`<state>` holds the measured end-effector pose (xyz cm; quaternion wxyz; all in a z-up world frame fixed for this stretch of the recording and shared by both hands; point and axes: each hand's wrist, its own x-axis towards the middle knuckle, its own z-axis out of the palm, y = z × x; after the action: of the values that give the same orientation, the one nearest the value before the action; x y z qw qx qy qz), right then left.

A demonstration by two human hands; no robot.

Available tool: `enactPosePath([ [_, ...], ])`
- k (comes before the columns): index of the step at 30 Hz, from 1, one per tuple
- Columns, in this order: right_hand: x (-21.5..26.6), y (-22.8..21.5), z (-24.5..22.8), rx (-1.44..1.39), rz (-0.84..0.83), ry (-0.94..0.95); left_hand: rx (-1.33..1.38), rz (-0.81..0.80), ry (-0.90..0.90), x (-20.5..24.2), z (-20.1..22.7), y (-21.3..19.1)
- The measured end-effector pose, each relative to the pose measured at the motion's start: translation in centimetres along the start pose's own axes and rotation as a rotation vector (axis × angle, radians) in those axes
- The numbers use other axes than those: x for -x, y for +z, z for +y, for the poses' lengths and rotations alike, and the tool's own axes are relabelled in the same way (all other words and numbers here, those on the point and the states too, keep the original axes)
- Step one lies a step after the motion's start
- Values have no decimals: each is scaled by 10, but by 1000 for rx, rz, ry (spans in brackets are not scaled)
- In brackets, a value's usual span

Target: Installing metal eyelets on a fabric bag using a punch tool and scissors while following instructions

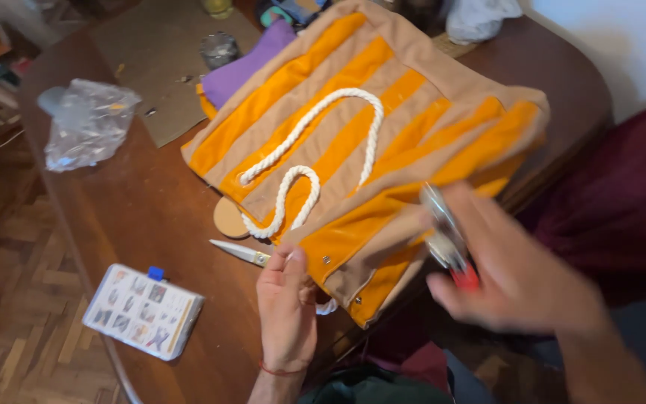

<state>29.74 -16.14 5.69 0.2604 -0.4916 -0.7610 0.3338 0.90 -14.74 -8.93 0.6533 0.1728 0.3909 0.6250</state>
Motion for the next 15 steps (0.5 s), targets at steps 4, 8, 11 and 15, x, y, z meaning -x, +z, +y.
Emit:
enactPosePath([
  [4,-135,-16,-28,606,-177,81,-97,-79,59,14,-13,0],
  [8,-261,29,53,934,-256,-83,-43,54,-5,21,-20,0],
  [11,-311,54,102,1018,-321,-151,-43,80,-10,22,-25,-10],
  [15,-316,64,123,891,-348,-130,-93,67,-41,28,-18,2],
])
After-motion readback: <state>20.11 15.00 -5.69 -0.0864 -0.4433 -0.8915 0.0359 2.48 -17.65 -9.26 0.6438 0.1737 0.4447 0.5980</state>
